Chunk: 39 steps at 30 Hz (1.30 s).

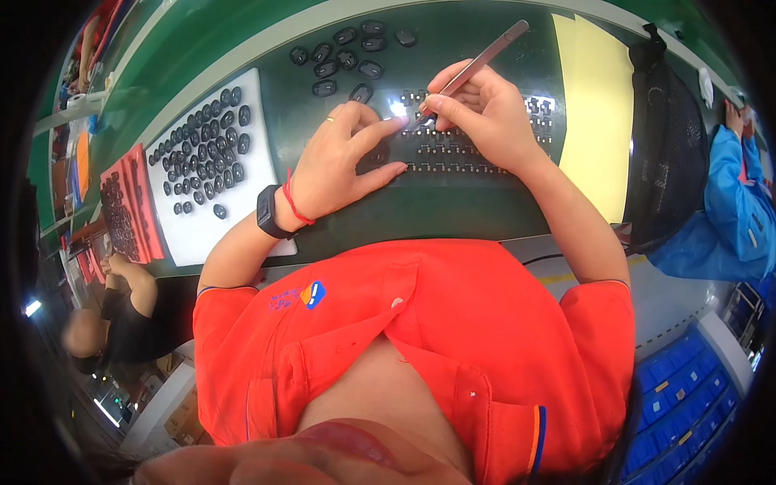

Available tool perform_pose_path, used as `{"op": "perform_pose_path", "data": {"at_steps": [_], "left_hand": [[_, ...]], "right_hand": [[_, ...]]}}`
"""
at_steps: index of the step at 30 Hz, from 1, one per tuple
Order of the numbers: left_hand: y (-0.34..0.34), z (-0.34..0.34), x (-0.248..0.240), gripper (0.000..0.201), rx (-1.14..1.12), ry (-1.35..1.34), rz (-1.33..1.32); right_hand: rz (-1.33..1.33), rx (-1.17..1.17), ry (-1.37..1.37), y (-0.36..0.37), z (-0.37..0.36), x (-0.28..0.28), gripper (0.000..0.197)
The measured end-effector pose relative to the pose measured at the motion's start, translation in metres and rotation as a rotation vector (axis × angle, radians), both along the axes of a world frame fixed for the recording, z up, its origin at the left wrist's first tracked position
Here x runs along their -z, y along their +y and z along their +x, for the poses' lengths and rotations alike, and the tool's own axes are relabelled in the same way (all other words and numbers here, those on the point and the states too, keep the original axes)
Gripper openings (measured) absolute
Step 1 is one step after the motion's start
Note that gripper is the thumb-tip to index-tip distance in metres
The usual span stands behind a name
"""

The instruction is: Assembling small electronic components into a template grid using tweezers on a factory assembly line.

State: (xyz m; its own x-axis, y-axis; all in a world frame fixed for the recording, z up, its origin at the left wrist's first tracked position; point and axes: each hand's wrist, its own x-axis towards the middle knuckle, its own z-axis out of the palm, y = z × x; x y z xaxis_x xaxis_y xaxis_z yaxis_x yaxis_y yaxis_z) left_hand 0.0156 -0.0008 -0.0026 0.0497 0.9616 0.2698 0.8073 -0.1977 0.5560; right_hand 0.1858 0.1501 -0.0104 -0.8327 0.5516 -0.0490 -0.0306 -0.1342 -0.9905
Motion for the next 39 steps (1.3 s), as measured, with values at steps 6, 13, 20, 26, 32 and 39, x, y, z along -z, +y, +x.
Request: {"op": "perform_pose_path", "data": {"at_steps": [6,13,20,26,32,39], "left_hand": [[-0.002,-0.001,0.003,0.047,0.006,0.012,0.012],[-0.001,-0.001,0.005,0.049,0.012,-0.017,0.031],[-0.003,-0.007,0.001,0.050,0.031,0.015,0.001],[-0.002,-0.028,-0.009,0.051,0.202,-0.247,-0.185],[-0.001,-0.025,-0.005,0.037,0.158,-0.294,-0.167],[0.000,-0.023,-0.005,0.035,0.134,-0.291,-0.199]], "right_hand": [[0.002,0.050,0.005,-0.001,-0.002,0.001,0.017],[0.073,-0.012,-0.050,0.001,0.000,0.002,0.016],[-0.055,0.028,-0.020,0.006,0.000,-0.003,0.016],[-0.071,0.066,-0.020,-0.003,-0.002,-0.006,0.018],[-0.087,0.001,0.001,-0.024,-0.011,-0.005,0.018],[0.006,0.015,-0.034,-0.031,-0.013,-0.001,0.018]]}}
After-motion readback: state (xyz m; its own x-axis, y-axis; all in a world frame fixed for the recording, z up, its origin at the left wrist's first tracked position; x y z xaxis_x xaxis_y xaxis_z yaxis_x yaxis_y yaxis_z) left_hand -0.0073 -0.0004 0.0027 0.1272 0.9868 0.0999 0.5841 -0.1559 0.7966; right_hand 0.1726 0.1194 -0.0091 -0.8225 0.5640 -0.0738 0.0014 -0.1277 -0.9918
